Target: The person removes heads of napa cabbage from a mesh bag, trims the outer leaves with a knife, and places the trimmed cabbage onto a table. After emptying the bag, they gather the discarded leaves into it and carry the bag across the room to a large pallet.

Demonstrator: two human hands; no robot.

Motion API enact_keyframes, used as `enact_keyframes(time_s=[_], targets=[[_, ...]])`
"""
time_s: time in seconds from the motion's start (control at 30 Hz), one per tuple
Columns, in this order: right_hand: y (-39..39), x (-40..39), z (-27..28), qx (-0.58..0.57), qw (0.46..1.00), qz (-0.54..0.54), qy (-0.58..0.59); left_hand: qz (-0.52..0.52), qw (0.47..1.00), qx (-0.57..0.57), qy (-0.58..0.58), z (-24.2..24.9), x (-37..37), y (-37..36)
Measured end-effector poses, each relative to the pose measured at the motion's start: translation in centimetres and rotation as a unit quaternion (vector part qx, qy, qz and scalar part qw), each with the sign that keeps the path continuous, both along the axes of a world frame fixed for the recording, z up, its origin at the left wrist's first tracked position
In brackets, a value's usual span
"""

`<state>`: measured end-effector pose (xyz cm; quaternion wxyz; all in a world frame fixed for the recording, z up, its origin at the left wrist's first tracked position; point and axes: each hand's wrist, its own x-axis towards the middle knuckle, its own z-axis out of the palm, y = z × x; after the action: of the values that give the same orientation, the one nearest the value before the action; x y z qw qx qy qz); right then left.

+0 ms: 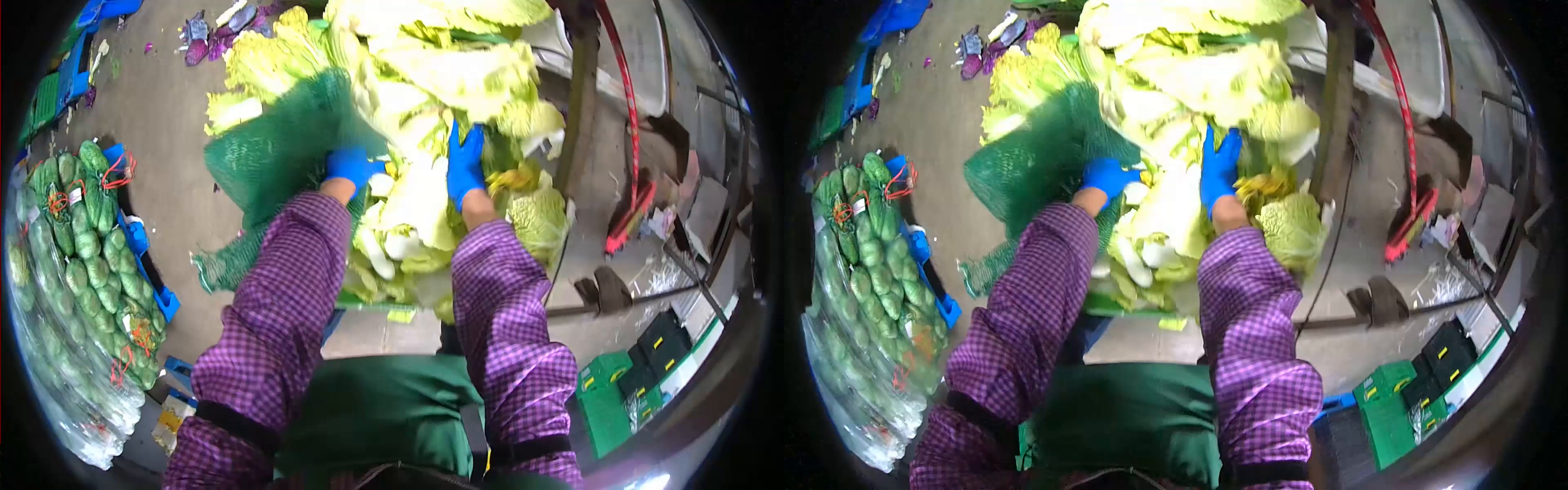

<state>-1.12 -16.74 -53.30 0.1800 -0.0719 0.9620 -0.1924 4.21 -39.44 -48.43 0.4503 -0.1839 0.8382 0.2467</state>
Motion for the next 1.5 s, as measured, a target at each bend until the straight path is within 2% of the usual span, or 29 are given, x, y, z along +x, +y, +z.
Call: enact_keyframes(time_s=[0.03, 0.07, 0.13, 0.17, 0.2, 0.23, 0.3, 0.4, 0.43, 0.47, 0.5, 0.57, 0.6, 0.63, 0.67, 0.77, 0.87, 0.93, 1.0, 1.1, 1.13, 1.17, 1.2, 1.23, 1.3, 1.33, 1.37, 1.4, 1.5], targets=[[0.0, -0.1, 6.0, 0.066, 0.988, 0.135, -0.041, 0.018, 1.000, 0.003, -0.012, 3.1, 0.0, -0.2], [1.1, 0.7, 8.7, 0.026, 0.987, 0.136, -0.085, 0.015, 1.000, 0.006, -0.022, 4.0, 2.5, 0.3], [2.4, 5.1, 13.1, -0.031, 0.988, 0.078, -0.133, 0.058, 0.960, -0.048, 0.270, 5.0, 9.3, 1.8], [2.7, 7.1, 15.1, -0.090, 0.981, 0.025, -0.172, 0.054, 0.970, 0.001, 0.237, 6.3, 11.9, 2.4], [2.7, 9.5, 15.7, -0.004, 0.979, 0.052, -0.198, 0.047, 0.980, 0.041, 0.187, 7.4, 13.8, 3.1], [2.6, 12.0, 15.1, 0.081, 0.968, 0.079, -0.222, -0.026, 0.990, 0.008, 0.138, 7.2, 15.9, 4.0], [2.5, 14.8, 12.4, 0.112, 0.952, 0.120, -0.258, 0.000, 0.996, 0.065, 0.061, 5.5, 17.6, 5.1], [4.3, 15.9, 5.8, 0.076, 0.954, 0.129, -0.259, -0.022, 0.997, 0.054, 0.055, 0.2, 18.1, 7.1], [4.6, 16.0, 3.4, 0.049, 0.949, 0.133, -0.282, 0.129, 0.975, 0.069, 0.170, -0.8, 18.6, 7.8], [4.0, 15.3, 2.0, 0.162, 0.906, 0.184, -0.345, 0.273, 0.916, 0.081, 0.282, -2.0, 19.0, 8.3], [4.9, 16.4, -1.6, 0.163, 0.908, 0.183, -0.340, 0.289, 0.913, 0.077, 0.278, -3.1, 18.9, 8.2], [6.5, 19.3, -5.9, -0.059, 0.986, 0.024, -0.154, 0.231, 0.955, 0.057, 0.178, -3.4, 18.2, 7.9], [5.9, 16.9, -3.6, 0.088, 0.921, 0.159, -0.346, 0.202, 0.968, 0.057, 0.138, -2.9, 18.1, 7.7], [4.2, 14.4, 0.6, 0.156, 0.883, 0.153, -0.414, 0.159, 0.981, 0.056, 0.096, -2.3, 17.9, 7.5], [4.8, 14.5, 1.4, 0.118, 0.909, 0.163, -0.365, 0.120, 0.989, 0.056, 0.069, -1.4, 17.4, 7.2], [4.9, 16.2, 8.0, 0.079, 0.952, 0.148, -0.256, 0.014, 0.998, 0.066, -0.001, 5.4, 16.8, 6.1], [3.9, 18.9, 15.8, -0.008, 0.982, 0.073, -0.176, 0.266, 0.926, 0.110, 0.245, 18.0, 22.1, 2.7], [3.7, 20.4, 19.7, -0.142, 0.965, 0.016, -0.221, 0.449, 0.856, 0.134, 0.218, 27.4, 23.6, -0.9], [2.1, 21.0, 25.0, -0.175, 0.935, -0.035, -0.305, 0.462, 0.833, 0.047, 0.301, 36.4, 25.0, -5.8], [0.9, 22.7, 28.0, -0.257, 0.903, -0.044, -0.342, 0.593, 0.657, 0.060, 0.462, 48.2, 27.8, -11.6], [0.3, 23.2, 29.2, -0.254, 0.899, -0.044, -0.355, 0.572, 0.690, 0.005, 0.443, 48.4, 30.4, -12.9], [-0.6, 23.4, 30.5, -0.252, 0.894, -0.040, -0.368, 0.497, 0.797, -0.104, 0.327, 45.2, 34.1, -14.0], [-1.1, 24.1, 30.5, -0.263, 0.888, -0.016, -0.378, 0.314, 0.918, -0.219, 0.098, 41.3, 37.2, -14.1], [-1.2, 24.7, 30.0, -0.246, 0.885, 0.034, -0.393, 0.167, 0.962, -0.210, -0.057, 39.3, 40.0, -12.6], [-1.4, 25.5, 30.3, -0.196, 0.905, 0.141, -0.350, 0.240, 0.935, -0.195, 0.174, 38.9, 46.8, -7.4], [-2.1, 25.3, 31.9, -0.178, 0.900, 0.182, -0.353, 0.256, 0.927, -0.209, 0.180, 40.2, 47.2, -6.2], [-1.5, 25.7, 32.6, -0.177, 0.892, 0.214, -0.355, 0.447, 0.844, -0.162, 0.247, 42.1, 48.1, -3.4], [-1.4, 25.7, 32.6, -0.221, 0.862, 0.170, -0.423, 0.618, 0.709, -0.118, 0.318, 43.9, 48.6, -0.4], [-2.0, 24.7, 37.4, -0.258, 0.742, 0.086, -0.613, 0.722, 0.646, -0.008, 0.249, 49.5, 48.5, 8.4]])
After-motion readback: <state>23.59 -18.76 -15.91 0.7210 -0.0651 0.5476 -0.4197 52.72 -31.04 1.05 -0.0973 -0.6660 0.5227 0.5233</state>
